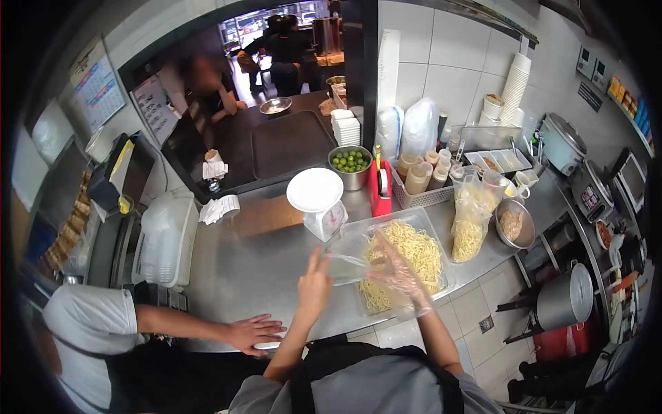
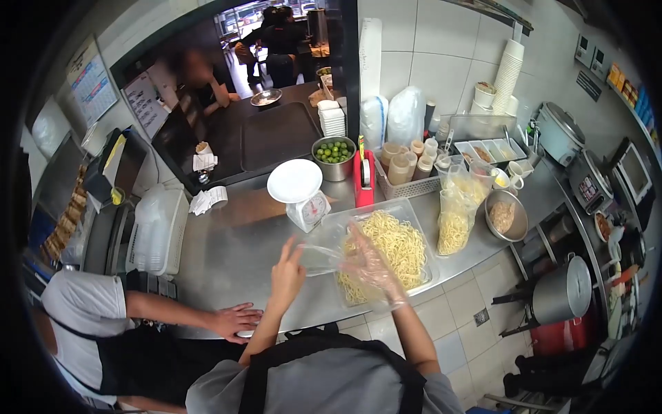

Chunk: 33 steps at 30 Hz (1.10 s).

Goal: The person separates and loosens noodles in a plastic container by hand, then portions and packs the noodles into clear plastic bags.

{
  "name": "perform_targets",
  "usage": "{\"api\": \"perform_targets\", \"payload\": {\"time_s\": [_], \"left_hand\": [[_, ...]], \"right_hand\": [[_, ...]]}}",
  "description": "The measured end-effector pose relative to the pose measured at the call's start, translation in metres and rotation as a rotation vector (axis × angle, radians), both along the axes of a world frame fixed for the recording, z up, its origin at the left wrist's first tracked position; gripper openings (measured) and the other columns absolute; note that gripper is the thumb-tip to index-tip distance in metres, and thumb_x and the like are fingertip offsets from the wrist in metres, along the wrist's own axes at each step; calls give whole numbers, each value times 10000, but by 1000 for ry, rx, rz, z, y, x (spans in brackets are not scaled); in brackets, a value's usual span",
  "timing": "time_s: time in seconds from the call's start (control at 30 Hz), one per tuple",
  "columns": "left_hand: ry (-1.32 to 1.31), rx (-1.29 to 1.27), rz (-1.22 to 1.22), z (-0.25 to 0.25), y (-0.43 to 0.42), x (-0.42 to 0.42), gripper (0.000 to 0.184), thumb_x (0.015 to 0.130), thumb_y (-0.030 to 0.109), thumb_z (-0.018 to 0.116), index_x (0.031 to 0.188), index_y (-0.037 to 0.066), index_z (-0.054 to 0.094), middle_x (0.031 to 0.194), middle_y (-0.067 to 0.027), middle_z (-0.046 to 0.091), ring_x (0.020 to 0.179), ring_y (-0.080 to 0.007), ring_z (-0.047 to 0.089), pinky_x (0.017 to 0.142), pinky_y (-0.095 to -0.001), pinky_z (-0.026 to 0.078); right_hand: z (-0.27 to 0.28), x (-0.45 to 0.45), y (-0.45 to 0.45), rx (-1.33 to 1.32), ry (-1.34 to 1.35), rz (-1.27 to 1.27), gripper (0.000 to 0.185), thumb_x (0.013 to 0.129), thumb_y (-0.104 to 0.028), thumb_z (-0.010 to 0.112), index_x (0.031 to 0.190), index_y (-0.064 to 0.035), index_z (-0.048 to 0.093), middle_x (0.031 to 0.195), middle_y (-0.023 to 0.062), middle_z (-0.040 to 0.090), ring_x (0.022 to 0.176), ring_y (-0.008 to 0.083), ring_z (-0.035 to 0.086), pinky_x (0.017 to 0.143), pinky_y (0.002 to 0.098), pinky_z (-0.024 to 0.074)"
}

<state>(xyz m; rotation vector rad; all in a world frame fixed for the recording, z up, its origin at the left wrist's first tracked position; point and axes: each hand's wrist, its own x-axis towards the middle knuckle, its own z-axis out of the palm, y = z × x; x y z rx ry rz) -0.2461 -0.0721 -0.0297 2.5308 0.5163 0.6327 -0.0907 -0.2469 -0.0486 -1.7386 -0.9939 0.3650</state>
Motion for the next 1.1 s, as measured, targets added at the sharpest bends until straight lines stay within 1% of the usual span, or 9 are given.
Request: {"api": "perform_targets", "payload": {"time_s": [0.1, 0.23, 0.33, 0.47, 0.63, 0.7, 0.77, 0.9, 1.1], "left_hand": [[-191, -205, -117, 1, 35, -15, 614, 662, -92, 511, 1253, 71, 528, 1401, -130, 381, 886, -218, 631, 583, -284, 494], [-273, -584, -255, 5, 64, -33, 586, 711, -115, 479, 1268, 60, 526, 1410, -111, 397, 996, -125, 563, 637, -207, 451], [-334, -889, -191, 8, 72, -29, 574, 747, -113, 457, 1297, 47, 494, 1399, -107, 416, 1086, -124, 520, 700, -205, 446], [-380, -1151, -24, 30, 56, -37, 559, 777, -95, 455, 1324, 22, 454, 1390, -98, 426, 1174, -125, 464, 797, -202, 427], [-641, -1196, 39, 16, 46, -39, 548, 790, -96, 475, 1331, -22, 420, 1398, -108, 407, 1227, -149, 417, 903, -226, 391], [-756, -1169, -87, 5, 40, -28, 567, 798, -103, 473, 1352, -35, 375, 1432, -117, 354, 1261, -179, 377, 913, -252, 396], [-744, -1116, -134, 3, 32, -15, 575, 813, -85, 475, 1371, -12, 354, 1457, -122, 306, 1276, -197, 360, 907, -280, 414], [-507, -983, -271, -17, 28, 4, 592, 817, -47, 488, 1387, 32, 348, 1477, -160, 255, 1302, -250, 350, 875, -318, 458], [-108, -357, -209, -57, 36, 34, 635, 785, -21, 527, 1381, 11, 311, 1441, -245, 250, 1259, -378, 383, 831, -333, 489]], "right_hand": [[29, 8, -17, -496, -303, -179, 981, 591, -384, 810, 1412, -196, 308, 1372, 309, 314, 1297, 422, 305, 1027, 472, 342], [-41, 24, -8, -852, -651, -150, 810, 596, -280, 802, 1308, -130, 449, 1355, 225, 395, 1287, 386, 333, 1042, 454, 318], [-60, 82, -12, -629, -465, 66, 609, 636, -201, 754, 1192, -85, 536, 1261, 164, 501, 1212, 348, 427, 1009, 404, 365], [51, 80, -29, -404, -234, -12, 455, 669, -120, 700, 1104, -62, 579, 1130, 128, 579, 1125, 318, 496, 957, 395, 398], [170, 67, -33, -273, -501, -35, 473, 689, -161, 726, 1127, -68, 573, 1125, 109, 598, 1152, 321, 486, 971, 406, 380], [127, 76, -30, -398, -656, -142, 468, 703, -194, 740, 1126, -79, 575, 1147, 93, 594, 1168, 317, 476, 992, 396, 368], [68, 83, -30, -356, -431, -149, 539, 681, -311, 759, 1144, -106, 575, 1133, 108, 593, 1133, 307, 498, 1009, 392, 359], [-24, 89, -3, -1037, -446, 16, 685, 631, -460, 743, 1227, -188, 542, 1206, 191, 499, 1083, 343, 499, 940, 434, 414], [-23, 30, 22, -908, -499, -315, 604, 694, -370, 710, 1256, -261, 516, 1332, 185, 375, 1141, 386, 434, 895, 454, 434]]}}
